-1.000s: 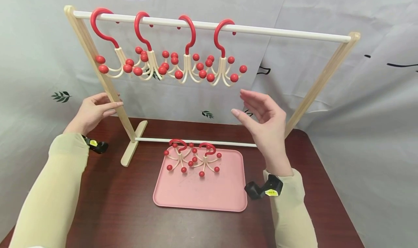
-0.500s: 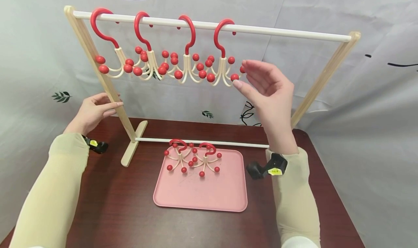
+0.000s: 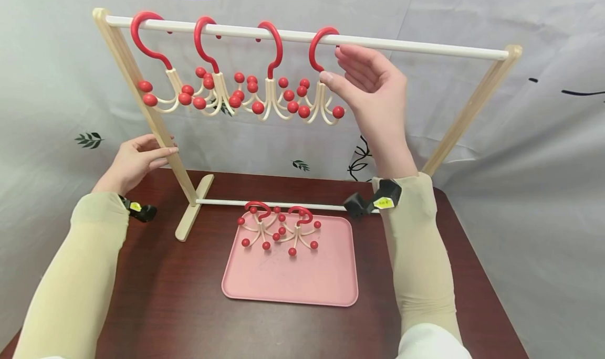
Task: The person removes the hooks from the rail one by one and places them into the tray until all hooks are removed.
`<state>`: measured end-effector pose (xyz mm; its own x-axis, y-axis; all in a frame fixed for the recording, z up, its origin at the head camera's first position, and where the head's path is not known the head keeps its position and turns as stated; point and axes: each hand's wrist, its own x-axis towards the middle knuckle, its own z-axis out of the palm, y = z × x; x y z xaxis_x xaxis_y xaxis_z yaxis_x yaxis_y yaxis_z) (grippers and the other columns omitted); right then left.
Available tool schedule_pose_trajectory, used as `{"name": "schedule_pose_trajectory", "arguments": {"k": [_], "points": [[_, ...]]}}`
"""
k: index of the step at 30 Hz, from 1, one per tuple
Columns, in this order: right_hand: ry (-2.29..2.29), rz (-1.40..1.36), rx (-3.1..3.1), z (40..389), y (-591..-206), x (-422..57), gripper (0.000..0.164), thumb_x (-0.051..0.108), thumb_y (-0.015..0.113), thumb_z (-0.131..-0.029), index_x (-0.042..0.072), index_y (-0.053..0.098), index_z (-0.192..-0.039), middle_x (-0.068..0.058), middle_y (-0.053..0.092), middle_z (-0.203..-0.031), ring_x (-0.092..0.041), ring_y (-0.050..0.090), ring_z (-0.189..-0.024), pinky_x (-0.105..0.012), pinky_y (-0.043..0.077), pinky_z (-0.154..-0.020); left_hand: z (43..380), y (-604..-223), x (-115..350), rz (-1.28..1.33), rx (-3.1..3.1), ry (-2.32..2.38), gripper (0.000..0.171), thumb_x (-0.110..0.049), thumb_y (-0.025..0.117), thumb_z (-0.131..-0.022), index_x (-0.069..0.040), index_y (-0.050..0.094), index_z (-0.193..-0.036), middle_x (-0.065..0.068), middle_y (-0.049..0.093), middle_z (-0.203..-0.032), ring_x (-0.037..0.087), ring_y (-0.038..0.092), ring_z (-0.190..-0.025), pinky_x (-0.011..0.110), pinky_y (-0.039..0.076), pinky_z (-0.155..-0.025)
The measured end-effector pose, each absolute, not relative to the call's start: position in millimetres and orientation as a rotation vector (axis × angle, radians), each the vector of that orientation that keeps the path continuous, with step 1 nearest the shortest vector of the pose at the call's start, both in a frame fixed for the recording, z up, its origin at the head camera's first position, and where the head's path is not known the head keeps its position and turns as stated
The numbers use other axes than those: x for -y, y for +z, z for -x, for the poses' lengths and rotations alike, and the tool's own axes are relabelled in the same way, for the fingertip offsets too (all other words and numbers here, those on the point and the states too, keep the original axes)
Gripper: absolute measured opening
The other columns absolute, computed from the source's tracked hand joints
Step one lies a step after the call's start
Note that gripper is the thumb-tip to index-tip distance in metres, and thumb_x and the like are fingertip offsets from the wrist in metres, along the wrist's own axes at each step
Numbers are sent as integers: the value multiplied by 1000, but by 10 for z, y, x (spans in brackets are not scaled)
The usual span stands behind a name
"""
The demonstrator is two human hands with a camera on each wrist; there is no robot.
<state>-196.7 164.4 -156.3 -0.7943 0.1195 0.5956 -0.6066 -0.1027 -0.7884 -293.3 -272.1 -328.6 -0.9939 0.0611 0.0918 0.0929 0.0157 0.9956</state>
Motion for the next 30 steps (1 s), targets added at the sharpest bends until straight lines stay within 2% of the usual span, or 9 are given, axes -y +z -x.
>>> {"name": "schedule_pose_trajectory", "arguments": {"k": [6, 10, 14, 28, 30], "points": [[1920, -477, 1814, 2126, -1555, -1599, 42, 5, 83, -70, 4, 68, -109, -10, 66, -108, -18, 59, -107, -27, 47, -89, 2859, -3214, 2683, 172, 2216, -2194, 43, -9, 78, -78, -4, 63, -117, 7, 63, -101, 19, 62, -94, 27, 52, -79], [1913, -484, 1849, 2213, -1590, -1587, 42, 6, 83, -70, 3, 68, -110, -10, 66, -109, -20, 58, -108, -28, 47, -90, 2848, -3197, 2668, 165, 2224, -2186, 42, -10, 78, -78, -4, 63, -117, 6, 63, -100, 18, 63, -93, 27, 52, -79], [1881, -476, 1899, 2239, -1632, -1593, 40, 11, 82, -73, 7, 69, -110, -10, 66, -109, -20, 59, -107, -29, 47, -89, 2852, -3194, 2663, 164, 2235, -2177, 43, -10, 78, -77, -4, 63, -117, 6, 63, -101, 18, 63, -93, 27, 52, -79], [1744, -457, 1836, 2227, -1621, -1640, 32, 10, 83, -71, 5, 73, -101, -11, 69, -95, -20, 65, -88, -26, 50, -82, 2858, -3190, 2672, 157, 2276, -2133, 45, -14, 78, -78, -6, 62, -119, 6, 62, -105, 17, 63, -94, 24, 52, -77], [1736, -445, 1817, 2241, -1620, -1671, 30, 10, 84, -71, 5, 73, -98, -11, 69, -91, -20, 65, -83, -22, 50, -75, 2859, -3194, 2673, 154, 2277, -2134, 45, -14, 78, -78, -6, 62, -119, 6, 62, -105, 17, 63, -94, 24, 52, -77]]}}
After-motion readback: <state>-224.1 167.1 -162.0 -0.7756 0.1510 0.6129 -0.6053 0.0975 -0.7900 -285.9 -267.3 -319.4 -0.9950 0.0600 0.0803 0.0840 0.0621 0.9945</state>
